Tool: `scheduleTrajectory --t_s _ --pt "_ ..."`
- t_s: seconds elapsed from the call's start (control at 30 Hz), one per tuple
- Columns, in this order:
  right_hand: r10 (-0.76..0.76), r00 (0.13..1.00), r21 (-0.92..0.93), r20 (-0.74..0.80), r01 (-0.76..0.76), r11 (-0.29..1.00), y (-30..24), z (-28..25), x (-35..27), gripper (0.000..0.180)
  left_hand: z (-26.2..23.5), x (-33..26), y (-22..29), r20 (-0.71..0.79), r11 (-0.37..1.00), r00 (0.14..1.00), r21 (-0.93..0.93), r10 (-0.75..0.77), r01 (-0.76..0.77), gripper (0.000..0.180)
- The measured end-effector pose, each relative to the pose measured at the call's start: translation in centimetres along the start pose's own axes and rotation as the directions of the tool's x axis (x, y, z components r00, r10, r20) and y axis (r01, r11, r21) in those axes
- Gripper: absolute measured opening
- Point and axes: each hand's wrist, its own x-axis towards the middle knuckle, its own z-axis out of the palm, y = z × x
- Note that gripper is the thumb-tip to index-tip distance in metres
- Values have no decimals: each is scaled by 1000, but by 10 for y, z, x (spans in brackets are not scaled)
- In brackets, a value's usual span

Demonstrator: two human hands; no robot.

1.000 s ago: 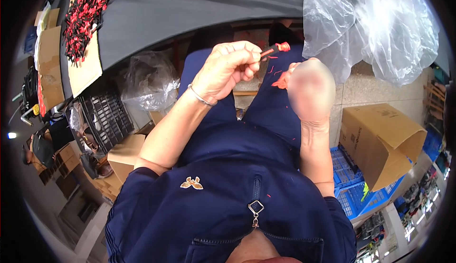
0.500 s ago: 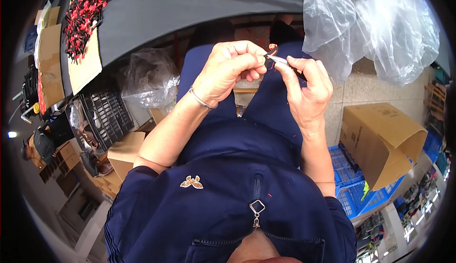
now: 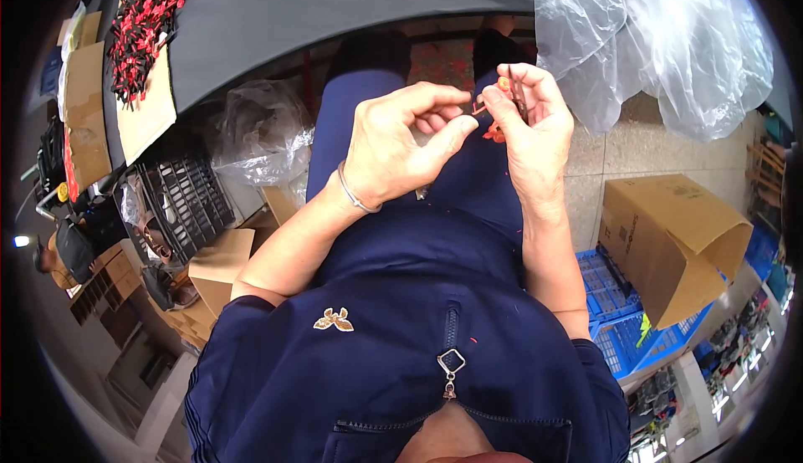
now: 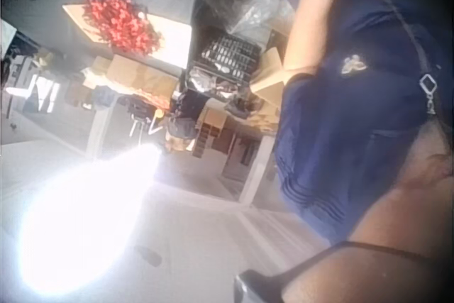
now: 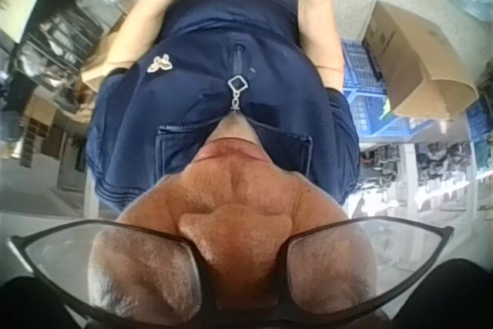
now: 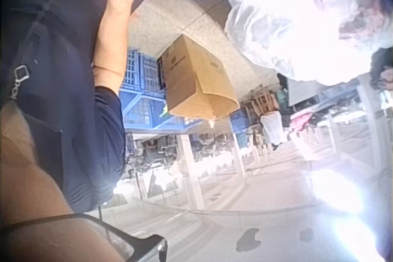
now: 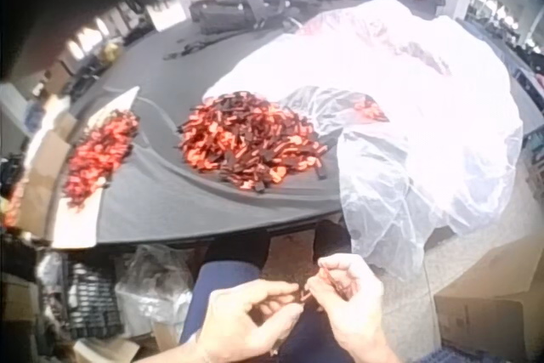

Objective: The person assembles small black and red components by hand and with a small pair of snips.

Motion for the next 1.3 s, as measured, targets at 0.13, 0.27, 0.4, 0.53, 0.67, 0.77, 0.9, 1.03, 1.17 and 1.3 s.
scheduleTrajectory --t_s 0.13,0.27,0.4,0.53,0.67,0.77,0.9,1.03,1.17,1.3 --pt "-90 993 41 -74 94 995 3 5 -2 29 -1 -2 -4 245 690 846 -494 -473 529 17" --pt "-104 992 31 -67 106 994 7 4 -1 34 1 -2 -12 357 447 786 -671 -504 591 14" --pt "-20 997 -70 -73 15 997 -6 3 -6 41 -2 0 -17 306 449 800 -699 -516 557 13" --pt "-179 978 -296 -109 140 945 -2 -7 -17 32 -3 5 -14 254 510 802 -659 -541 553 12" --pt "-428 904 -619 10 341 707 11 -10 -17 22 0 8 -12 211 599 841 -617 -499 510 12" --pt "-457 888 -673 40 362 645 11 -7 -16 23 0 10 -9 194 627 848 -597 -493 501 11" --pt "-501 862 -711 76 399 579 12 -8 -14 23 -2 13 -7 195 643 846 -573 -496 509 11" --pt "-551 823 -741 137 454 495 10 -9 -11 23 -6 16 -4 213 659 846 -546 -488 518 10" --pt "-612 760 -743 218 536 401 11 -12 -8 23 -9 18 -6 260 663 829 -503 -495 554 11" --pt "-553 815 -704 175 496 509 11 -13 -7 21 -9 19 -7 280 656 819 -495 -501 570 11"
